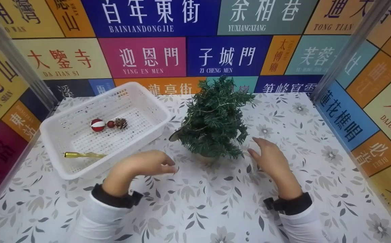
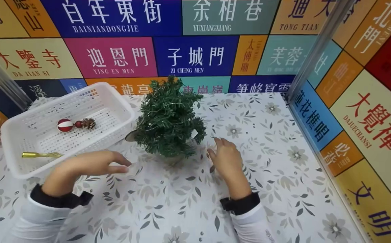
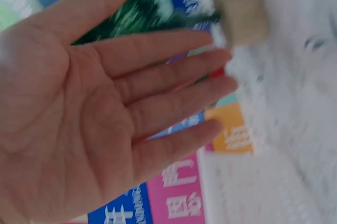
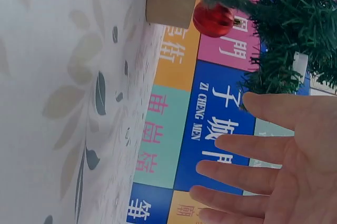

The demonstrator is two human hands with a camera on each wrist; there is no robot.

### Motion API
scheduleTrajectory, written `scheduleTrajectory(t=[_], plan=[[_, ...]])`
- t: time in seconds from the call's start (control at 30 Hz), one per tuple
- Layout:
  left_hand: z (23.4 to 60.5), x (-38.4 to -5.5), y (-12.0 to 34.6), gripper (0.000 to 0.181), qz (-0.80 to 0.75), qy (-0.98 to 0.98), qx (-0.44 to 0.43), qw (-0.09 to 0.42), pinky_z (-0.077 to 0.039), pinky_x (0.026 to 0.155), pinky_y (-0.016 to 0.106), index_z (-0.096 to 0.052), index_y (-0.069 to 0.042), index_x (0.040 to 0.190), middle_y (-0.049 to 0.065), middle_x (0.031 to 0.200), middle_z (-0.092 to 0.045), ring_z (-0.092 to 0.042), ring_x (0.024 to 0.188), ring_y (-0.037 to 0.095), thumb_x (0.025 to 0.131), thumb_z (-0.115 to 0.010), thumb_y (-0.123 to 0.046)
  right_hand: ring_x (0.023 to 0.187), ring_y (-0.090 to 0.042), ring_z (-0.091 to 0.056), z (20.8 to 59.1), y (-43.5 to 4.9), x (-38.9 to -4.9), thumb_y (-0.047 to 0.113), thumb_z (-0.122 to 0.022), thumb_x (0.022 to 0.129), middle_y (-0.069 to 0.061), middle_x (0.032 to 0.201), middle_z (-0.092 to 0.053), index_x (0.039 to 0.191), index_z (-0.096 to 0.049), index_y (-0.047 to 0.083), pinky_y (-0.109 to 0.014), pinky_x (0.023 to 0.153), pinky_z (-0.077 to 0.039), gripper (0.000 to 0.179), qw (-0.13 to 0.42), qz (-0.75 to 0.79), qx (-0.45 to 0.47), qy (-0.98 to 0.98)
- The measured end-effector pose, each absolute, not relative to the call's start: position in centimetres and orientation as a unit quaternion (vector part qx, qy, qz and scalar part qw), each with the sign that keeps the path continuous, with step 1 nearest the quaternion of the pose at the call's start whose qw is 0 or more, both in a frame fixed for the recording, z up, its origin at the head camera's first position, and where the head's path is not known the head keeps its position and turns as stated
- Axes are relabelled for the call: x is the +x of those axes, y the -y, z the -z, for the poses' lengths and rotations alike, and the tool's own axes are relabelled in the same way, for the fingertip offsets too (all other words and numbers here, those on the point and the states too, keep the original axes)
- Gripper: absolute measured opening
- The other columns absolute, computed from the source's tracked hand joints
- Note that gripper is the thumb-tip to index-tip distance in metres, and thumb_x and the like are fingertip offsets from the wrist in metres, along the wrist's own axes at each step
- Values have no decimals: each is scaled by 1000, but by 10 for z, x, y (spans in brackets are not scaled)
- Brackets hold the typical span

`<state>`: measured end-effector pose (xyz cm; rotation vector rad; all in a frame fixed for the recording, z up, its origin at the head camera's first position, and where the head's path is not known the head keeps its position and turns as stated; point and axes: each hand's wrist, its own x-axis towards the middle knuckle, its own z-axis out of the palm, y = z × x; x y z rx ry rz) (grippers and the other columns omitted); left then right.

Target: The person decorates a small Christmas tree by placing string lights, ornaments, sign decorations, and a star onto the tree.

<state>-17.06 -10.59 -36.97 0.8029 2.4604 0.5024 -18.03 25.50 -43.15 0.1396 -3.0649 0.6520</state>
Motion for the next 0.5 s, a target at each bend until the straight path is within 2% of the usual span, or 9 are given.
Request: scheduleTrajectory(t=[0.1,0.23,0.37,0.5], plan=[[351,-184,131,34,-221,-900,296,233,-52,92,45,-67,-5,116,11,109,-70,-65,101,26,98,-54,-30,134,-48,-37,430,-259,-180,26,-54,98,-30,145,-40,142,-42,-3,-58,112,-29,54,9,-214,38,976],[329,-205,156,29,-258,-920,242,169,-52,90,47,-66,-5,114,10,103,-69,-64,96,25,98,-55,-26,135,-49,-34,428,-261,-180,27,-53,98,-33,147,-35,143,-40,-3,-60,112,-27,55,13,-216,34,976],[318,-226,171,30,-278,-941,164,101,-48,96,52,-63,-3,117,18,114,-66,-61,107,34,98,-54,-24,136,-50,-31,427,-263,-180,30,-52,99,-33,148,-32,145,-37,-2,-61,112,-26,58,10,-215,34,976],[314,-249,181,35,-261,-956,106,84,-42,102,55,-59,-1,124,22,125,-60,-55,117,39,98,-53,-24,136,-51,-30,427,-266,-180,30,-51,99,-34,149,-30,146,-35,-2,-61,113,-25,59,11,-212,39,976]])
